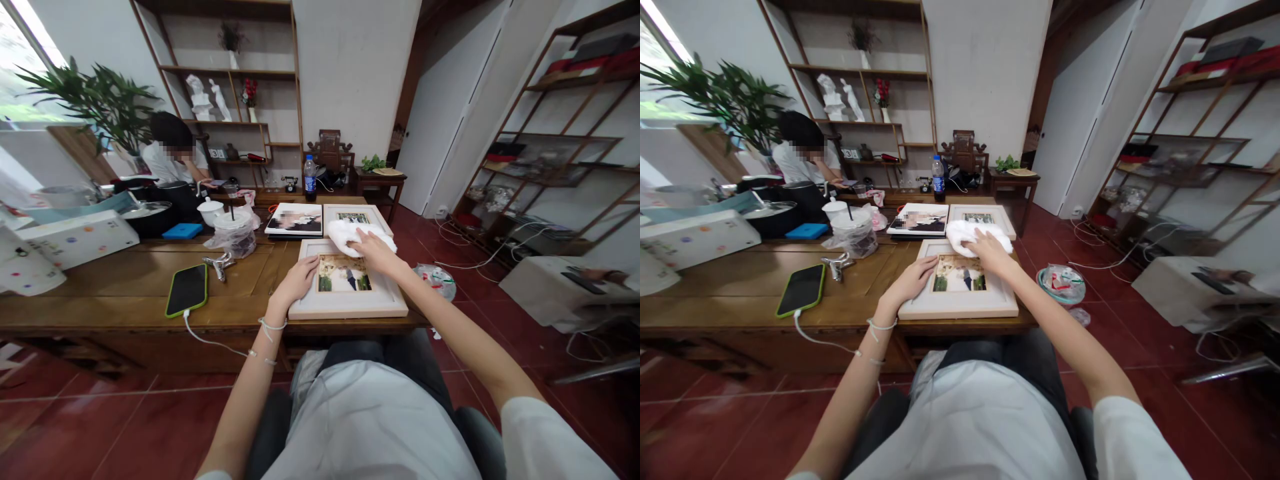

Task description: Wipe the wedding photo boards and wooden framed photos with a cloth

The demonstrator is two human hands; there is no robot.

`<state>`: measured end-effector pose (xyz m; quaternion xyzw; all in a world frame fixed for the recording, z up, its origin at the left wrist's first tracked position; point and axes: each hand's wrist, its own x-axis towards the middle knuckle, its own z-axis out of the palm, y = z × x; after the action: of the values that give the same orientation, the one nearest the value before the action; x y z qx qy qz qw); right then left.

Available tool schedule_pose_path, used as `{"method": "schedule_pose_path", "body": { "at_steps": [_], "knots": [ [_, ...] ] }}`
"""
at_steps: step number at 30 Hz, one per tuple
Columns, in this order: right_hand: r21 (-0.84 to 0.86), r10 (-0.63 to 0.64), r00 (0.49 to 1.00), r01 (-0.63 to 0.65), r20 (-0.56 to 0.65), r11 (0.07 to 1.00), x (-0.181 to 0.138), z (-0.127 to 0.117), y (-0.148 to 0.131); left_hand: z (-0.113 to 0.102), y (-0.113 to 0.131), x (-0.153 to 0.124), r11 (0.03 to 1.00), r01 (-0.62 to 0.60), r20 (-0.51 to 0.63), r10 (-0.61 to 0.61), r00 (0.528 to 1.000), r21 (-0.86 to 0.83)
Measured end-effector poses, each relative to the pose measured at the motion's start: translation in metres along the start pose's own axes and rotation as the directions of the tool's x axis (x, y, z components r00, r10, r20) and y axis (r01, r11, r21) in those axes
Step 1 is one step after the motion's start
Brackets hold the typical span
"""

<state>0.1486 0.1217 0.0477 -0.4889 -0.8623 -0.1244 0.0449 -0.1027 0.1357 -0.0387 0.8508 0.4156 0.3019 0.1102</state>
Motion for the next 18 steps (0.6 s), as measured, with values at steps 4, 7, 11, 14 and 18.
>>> {"method": "schedule_pose_path", "body": {
  "at_steps": [4,7,11,14,18],
  "knots": [
    [-0.076,-0.041,0.999,0.040,-0.016,0.996,0.014,0.010,-0.008,0.001,-0.001,0.000,1.000,-0.006,0.000,0.006,1.000,0.008],
    [-0.067,-0.040,0.997,0.044,0.066,0.997,0.007,0.009,-0.025,0.001,-0.001,0.001,1.000,-0.002,0.002,0.002,1.000,0.005],
    [-0.003,-0.042,0.982,0.043,0.185,0.999,-0.024,-0.015,-0.054,0.002,0.000,0.001,1.000,-0.006,0.003,0.006,1.000,-0.003],
    [0.062,-0.091,0.958,0.077,0.272,0.995,-0.056,-0.045,-0.076,0.001,0.000,0.001,1.000,-0.005,0.003,0.005,1.000,-0.006],
    [0.105,-0.147,0.948,0.122,0.282,0.987,-0.087,-0.074,-0.102,0.001,0.000,0.001,1.000,0.005,-0.009,-0.005,1.000,-0.024]
  ]
}}
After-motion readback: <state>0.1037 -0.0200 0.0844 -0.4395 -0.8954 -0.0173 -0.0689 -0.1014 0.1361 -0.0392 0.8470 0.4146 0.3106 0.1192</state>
